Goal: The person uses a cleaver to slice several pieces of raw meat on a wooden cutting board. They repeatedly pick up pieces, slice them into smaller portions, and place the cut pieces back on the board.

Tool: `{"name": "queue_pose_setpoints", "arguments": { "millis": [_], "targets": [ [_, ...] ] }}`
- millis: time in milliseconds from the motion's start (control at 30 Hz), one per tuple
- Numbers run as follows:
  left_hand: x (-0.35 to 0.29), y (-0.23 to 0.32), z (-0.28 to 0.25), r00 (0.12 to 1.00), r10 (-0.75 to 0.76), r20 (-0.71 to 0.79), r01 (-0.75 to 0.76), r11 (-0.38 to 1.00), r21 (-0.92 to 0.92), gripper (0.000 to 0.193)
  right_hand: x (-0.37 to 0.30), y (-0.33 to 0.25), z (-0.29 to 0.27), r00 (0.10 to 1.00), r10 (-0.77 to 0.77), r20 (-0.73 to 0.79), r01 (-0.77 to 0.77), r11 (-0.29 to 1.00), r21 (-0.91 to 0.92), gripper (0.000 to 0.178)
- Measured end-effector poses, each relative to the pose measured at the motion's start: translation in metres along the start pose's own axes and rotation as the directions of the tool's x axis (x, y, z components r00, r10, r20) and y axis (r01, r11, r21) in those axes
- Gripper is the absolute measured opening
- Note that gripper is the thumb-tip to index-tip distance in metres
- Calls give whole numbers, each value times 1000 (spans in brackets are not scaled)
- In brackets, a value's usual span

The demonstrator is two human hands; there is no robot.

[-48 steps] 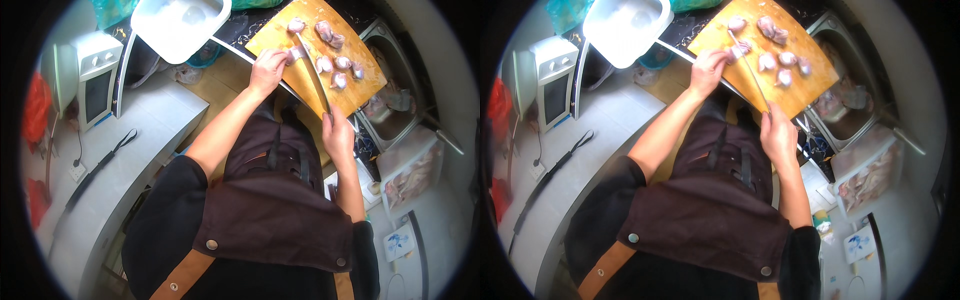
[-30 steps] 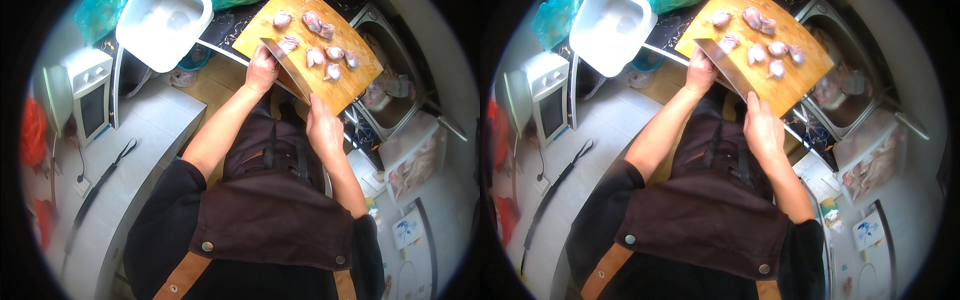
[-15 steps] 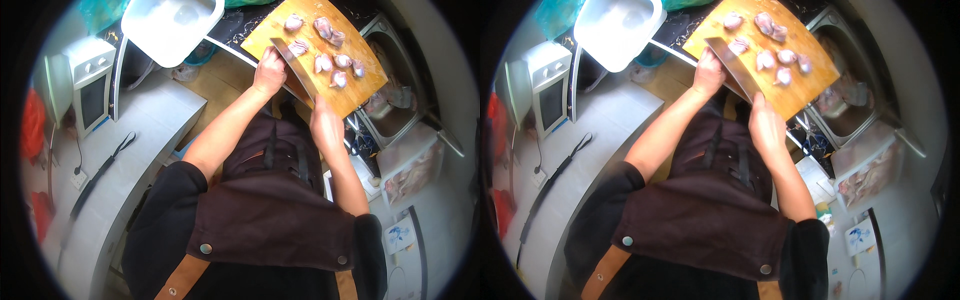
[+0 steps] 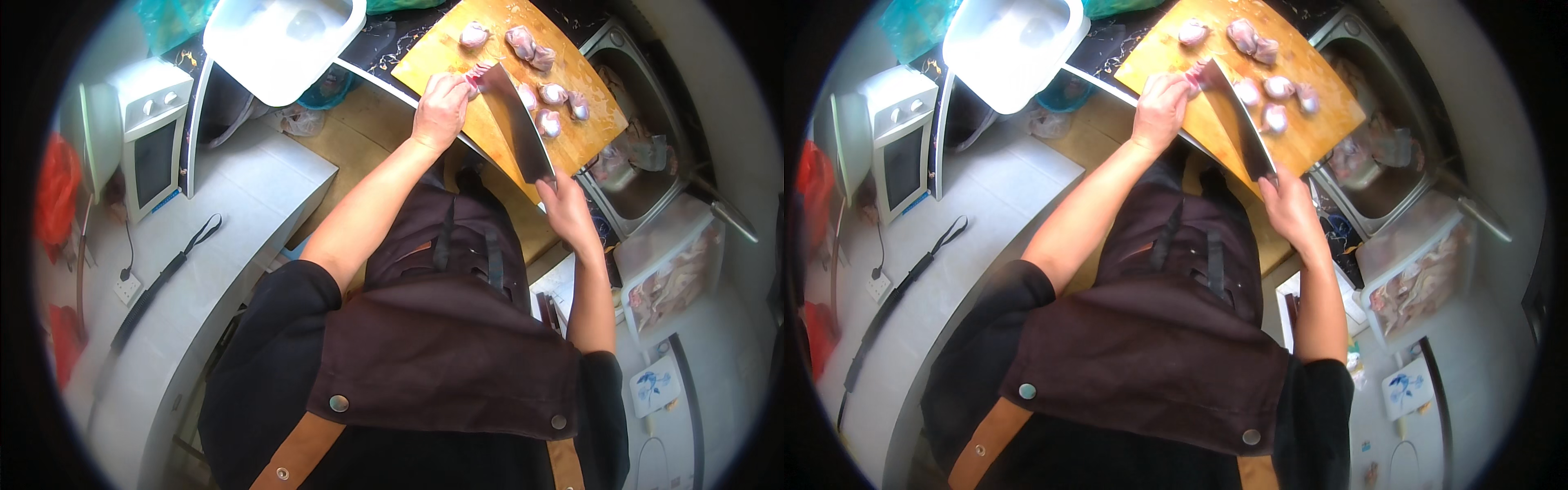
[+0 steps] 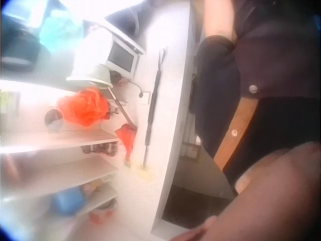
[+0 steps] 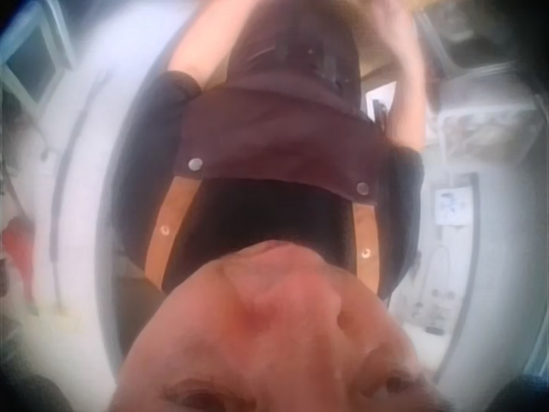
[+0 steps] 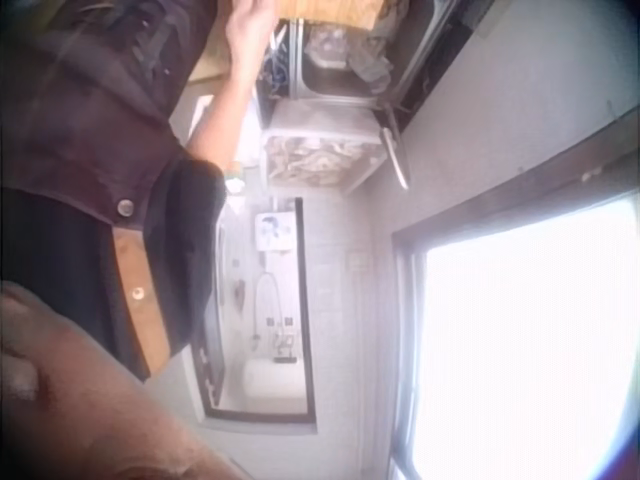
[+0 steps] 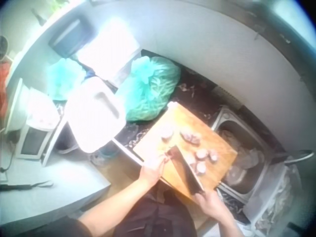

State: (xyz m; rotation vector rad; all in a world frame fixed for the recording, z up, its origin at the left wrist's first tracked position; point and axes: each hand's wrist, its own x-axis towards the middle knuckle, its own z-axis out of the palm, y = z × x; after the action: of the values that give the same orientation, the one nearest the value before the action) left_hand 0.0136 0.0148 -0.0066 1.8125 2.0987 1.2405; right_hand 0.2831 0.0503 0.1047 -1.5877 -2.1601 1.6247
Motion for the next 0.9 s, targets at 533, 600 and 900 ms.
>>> {"name": "queue_pose_setpoints", "arguments": {
  "millis": [533,600,900],
  "targets": [
    [-13,-8,7,1000,-19,-8,20,998,67,29,11,-62,35,991,-131,-26,101,867,-488,14],
    [-14,-10,10,1000,2,-11,-1,997,80,29,34,-63,45,984,-174,-24,142,870,-473,12],
    [-13,-9,8,999,-12,-41,14,998,57,29,24,-52,43,992,-129,-9,108,861,-497,12]
  ]
}}
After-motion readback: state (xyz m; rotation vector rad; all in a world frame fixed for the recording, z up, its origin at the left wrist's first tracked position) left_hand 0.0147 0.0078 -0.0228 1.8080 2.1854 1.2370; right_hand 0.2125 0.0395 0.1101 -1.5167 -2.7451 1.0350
